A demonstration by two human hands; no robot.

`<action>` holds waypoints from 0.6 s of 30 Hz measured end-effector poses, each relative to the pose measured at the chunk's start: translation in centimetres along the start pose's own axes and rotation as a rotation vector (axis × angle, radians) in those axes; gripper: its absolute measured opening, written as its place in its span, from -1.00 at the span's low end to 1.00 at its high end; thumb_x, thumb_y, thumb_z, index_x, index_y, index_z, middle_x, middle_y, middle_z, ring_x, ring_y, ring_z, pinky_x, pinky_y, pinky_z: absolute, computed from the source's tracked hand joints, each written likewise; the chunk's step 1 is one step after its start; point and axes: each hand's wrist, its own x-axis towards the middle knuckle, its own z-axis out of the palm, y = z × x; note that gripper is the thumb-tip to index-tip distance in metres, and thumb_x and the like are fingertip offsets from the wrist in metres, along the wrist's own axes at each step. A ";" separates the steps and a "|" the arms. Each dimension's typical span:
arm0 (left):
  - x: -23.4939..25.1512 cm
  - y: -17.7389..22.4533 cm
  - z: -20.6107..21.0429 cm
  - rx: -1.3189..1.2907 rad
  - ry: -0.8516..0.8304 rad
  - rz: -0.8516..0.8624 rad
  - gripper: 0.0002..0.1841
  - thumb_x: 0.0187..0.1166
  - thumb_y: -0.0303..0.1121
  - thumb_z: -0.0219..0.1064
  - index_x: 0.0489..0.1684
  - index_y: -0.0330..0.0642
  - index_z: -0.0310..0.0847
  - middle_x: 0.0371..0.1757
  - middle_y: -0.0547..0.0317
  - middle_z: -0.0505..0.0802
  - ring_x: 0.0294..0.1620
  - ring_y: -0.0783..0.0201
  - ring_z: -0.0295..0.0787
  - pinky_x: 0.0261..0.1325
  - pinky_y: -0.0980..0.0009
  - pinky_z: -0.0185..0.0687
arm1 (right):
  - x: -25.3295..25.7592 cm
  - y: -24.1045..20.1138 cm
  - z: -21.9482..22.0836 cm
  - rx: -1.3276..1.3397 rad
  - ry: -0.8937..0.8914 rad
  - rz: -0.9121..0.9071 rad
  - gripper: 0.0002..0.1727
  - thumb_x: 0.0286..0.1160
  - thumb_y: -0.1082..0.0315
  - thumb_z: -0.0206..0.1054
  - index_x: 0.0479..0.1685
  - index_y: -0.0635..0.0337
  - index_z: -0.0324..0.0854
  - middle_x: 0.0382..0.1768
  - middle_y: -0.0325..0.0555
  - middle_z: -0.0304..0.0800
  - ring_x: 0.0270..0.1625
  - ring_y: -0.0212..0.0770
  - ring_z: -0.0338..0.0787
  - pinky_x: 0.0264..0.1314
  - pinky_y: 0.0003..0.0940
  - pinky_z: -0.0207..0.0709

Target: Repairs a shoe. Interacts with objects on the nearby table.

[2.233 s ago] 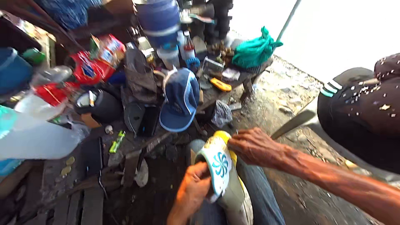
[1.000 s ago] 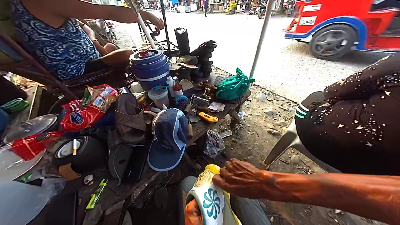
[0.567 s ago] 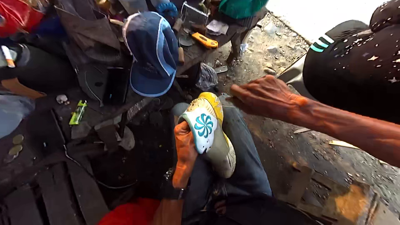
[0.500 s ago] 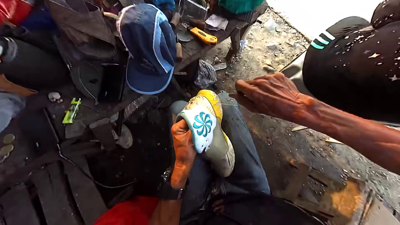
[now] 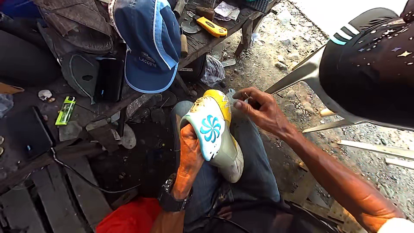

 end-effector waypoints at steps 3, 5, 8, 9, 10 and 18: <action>-0.1 0.1 0.1 0.043 -0.002 -0.004 -0.88 0.55 -0.54 0.24 -0.12 -0.14 0.62 -0.26 0.55 0.86 -0.16 0.65 0.82 0.03 0.61 0.79 | 0.8 -0.3 0.6 0.044 0.012 0.053 -0.70 0.61 0.15 0.37 0.05 0.19 0.78 -0.23 -0.31 0.76 -0.51 -0.59 0.49 -0.49 -0.67 0.38; -0.2 0.2 0.1 0.051 -0.001 -0.017 -0.87 0.56 -0.55 0.22 -0.07 -0.17 0.59 -0.24 0.55 0.86 -0.13 0.66 0.81 0.07 0.61 0.77 | 1.3 -0.5 1.3 0.106 0.011 0.069 -0.79 0.61 0.20 0.38 -0.12 0.16 0.77 -0.36 -0.34 0.73 -0.54 -0.59 0.52 -0.52 -0.67 0.40; -0.1 0.5 0.2 -0.017 0.013 -0.078 -0.84 0.63 -0.55 0.10 -0.05 -0.14 0.58 -0.23 0.54 0.86 -0.12 0.65 0.81 0.09 0.62 0.76 | 1.5 -1.0 1.4 0.359 -0.054 0.142 -0.83 0.65 0.27 0.32 -0.24 0.15 0.71 -0.57 -0.36 0.61 -0.65 -0.54 0.48 -0.61 -0.67 0.38; -0.1 0.7 0.2 -0.049 0.019 -0.110 -0.81 0.67 -0.54 0.03 -0.03 -0.13 0.56 -0.22 0.54 0.85 -0.11 0.66 0.81 0.10 0.63 0.75 | 1.4 -1.1 1.3 0.445 -0.063 0.142 -0.83 0.65 0.27 0.31 -0.23 0.15 0.71 -0.57 -0.36 0.62 -0.65 -0.54 0.49 -0.61 -0.67 0.40; -0.1 0.8 0.3 -0.070 0.030 -0.136 -0.78 0.70 -0.54 -0.05 -0.02 -0.13 0.54 -0.22 0.54 0.85 -0.10 0.67 0.80 0.11 0.64 0.74 | 1.2 -1.2 1.1 0.525 -0.056 0.137 -0.83 0.65 0.27 0.32 -0.22 0.14 0.73 -0.56 -0.35 0.65 -0.65 -0.54 0.50 -0.61 -0.67 0.42; -0.2 0.4 0.6 -0.143 0.088 -0.163 -0.72 0.71 -0.58 -0.15 0.01 -0.16 0.50 -0.21 0.51 0.85 -0.08 0.66 0.80 0.12 0.62 0.74 | -3.3 -3.0 -3.5 0.962 -0.396 0.139 -0.72 0.63 -0.01 0.29 -0.33 -0.12 0.74 -0.51 -0.54 0.64 -0.59 -0.66 0.52 -0.59 -0.73 0.37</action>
